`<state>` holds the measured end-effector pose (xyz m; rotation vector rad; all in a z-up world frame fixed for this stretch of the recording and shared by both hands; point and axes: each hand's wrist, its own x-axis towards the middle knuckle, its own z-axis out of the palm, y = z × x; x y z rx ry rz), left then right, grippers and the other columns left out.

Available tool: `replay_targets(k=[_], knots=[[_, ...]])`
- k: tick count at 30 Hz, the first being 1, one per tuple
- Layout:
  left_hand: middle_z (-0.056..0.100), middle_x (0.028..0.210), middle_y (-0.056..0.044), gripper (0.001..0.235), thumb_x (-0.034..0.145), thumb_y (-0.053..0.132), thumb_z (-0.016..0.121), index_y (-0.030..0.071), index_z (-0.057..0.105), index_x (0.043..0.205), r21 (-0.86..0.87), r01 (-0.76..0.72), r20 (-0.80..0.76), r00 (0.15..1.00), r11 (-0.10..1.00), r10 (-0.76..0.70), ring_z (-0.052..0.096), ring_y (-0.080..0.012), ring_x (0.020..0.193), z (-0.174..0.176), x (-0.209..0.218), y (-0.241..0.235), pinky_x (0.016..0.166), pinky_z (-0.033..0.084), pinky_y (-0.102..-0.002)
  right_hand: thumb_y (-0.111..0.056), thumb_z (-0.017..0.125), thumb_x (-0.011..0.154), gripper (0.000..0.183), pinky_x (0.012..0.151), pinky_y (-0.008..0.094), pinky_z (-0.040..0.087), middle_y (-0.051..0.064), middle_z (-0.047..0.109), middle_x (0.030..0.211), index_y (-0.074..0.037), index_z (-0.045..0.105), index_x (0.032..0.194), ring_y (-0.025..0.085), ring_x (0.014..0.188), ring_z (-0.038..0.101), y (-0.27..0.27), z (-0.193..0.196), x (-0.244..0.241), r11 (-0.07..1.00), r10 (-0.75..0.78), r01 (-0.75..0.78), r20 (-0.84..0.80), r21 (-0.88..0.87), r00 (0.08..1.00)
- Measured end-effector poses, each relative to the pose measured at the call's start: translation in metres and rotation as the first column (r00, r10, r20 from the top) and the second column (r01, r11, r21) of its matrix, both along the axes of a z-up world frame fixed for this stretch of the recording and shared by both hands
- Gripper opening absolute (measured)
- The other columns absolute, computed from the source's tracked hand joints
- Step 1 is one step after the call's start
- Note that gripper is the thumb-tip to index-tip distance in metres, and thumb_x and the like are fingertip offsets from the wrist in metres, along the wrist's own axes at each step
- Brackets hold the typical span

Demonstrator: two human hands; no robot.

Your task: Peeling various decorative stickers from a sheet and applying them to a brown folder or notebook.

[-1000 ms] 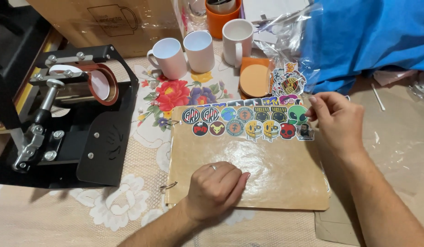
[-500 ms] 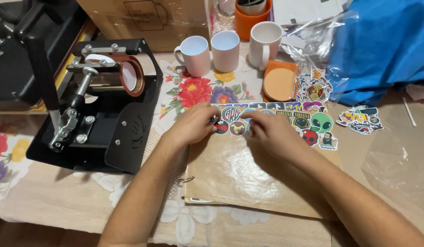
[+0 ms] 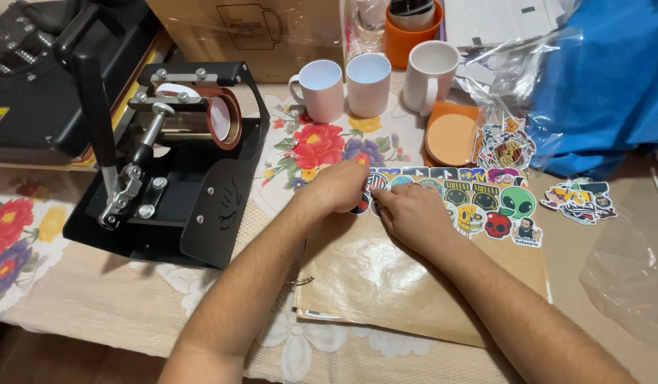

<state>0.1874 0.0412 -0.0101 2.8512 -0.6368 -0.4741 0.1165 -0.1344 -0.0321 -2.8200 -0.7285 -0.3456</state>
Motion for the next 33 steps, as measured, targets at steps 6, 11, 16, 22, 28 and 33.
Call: replay_targets(k=[6, 11, 16, 22, 28, 33], knots=[[0.069, 0.096, -0.015, 0.014, 0.085, 0.019, 0.065, 0.014, 0.067, 0.098, -0.085, -0.060, -0.013, 0.998, 0.995, 0.059, 0.071, -0.0382, 0.101, -0.002, 0.003, -0.003, 0.082, 0.058, -0.049, -0.025, 0.056, 0.092, 0.034, 0.066, 0.037, 0.059, 0.007, 0.073, 0.081, -0.019, 0.072, 0.122, 0.027, 0.079, 0.073, 0.002, 0.011, -0.007, 0.998, -0.004, 0.005, 0.023, -0.059, 1.000], [0.069, 0.110, -0.016, 0.025, 0.087, 0.012, 0.060, 0.012, 0.068, 0.111, -0.013, -0.046, -0.011, 0.999, 0.999, 0.046, 0.065, -0.0372, 0.114, 0.016, -0.006, -0.003, 0.094, 0.054, -0.054, -0.025, 0.055, 0.092, 0.038, 0.065, 0.039, 0.059, 0.008, 0.072, 0.080, -0.020, 0.069, 0.127, 0.028, 0.078, 0.073, 0.001, 0.007, -0.007, 0.998, -0.001, 0.003, 0.029, -0.062, 1.000], [0.068, 0.115, -0.016, 0.031, 0.087, 0.012, 0.059, 0.010, 0.068, 0.116, 0.020, -0.033, -0.025, 0.999, 0.999, 0.034, 0.064, -0.0363, 0.117, 0.023, -0.010, -0.004, 0.096, 0.052, -0.056, -0.024, 0.055, 0.092, 0.039, 0.067, 0.039, 0.060, 0.008, 0.072, 0.081, -0.019, 0.068, 0.129, 0.028, 0.080, 0.073, 0.002, 0.010, -0.009, 0.998, -0.005, 0.006, 0.017, -0.059, 1.000], [0.068, 0.118, -0.017, 0.036, 0.086, 0.011, 0.057, 0.009, 0.069, 0.120, 0.035, -0.028, -0.041, 0.999, 0.999, 0.030, 0.065, -0.0381, 0.116, 0.013, -0.006, -0.004, 0.095, 0.052, -0.058, -0.024, 0.052, 0.093, 0.041, 0.066, 0.039, 0.060, 0.009, 0.071, 0.080, -0.021, 0.067, 0.131, 0.028, 0.078, 0.073, 0.000, 0.008, -0.009, 0.998, -0.002, 0.004, 0.015, -0.068, 1.000], [0.066, 0.119, -0.018, 0.037, 0.085, 0.012, 0.061, 0.008, 0.067, 0.122, 0.058, -0.010, -0.014, 1.000, 0.998, 0.011, 0.065, -0.0375, 0.116, 0.020, -0.013, -0.005, 0.095, 0.053, -0.056, -0.026, 0.053, 0.092, 0.042, 0.066, 0.039, 0.060, 0.007, 0.071, 0.080, -0.022, 0.066, 0.132, 0.028, 0.079, 0.073, -0.001, 0.004, -0.007, 0.997, -0.005, 0.006, 0.013, -0.073, 1.000], [0.069, 0.113, -0.018, 0.033, 0.087, 0.015, 0.059, 0.007, 0.069, 0.117, 0.023, -0.044, -0.032, 0.998, 0.999, 0.045, 0.065, -0.0381, 0.117, 0.025, -0.014, -0.004, 0.096, 0.053, -0.053, -0.027, 0.051, 0.093, 0.041, 0.066, 0.038, 0.059, 0.007, 0.071, 0.080, -0.021, 0.066, 0.131, 0.027, 0.079, 0.072, 0.000, 0.004, -0.006, 0.997, -0.007, 0.008, 0.014, -0.076, 1.000]])
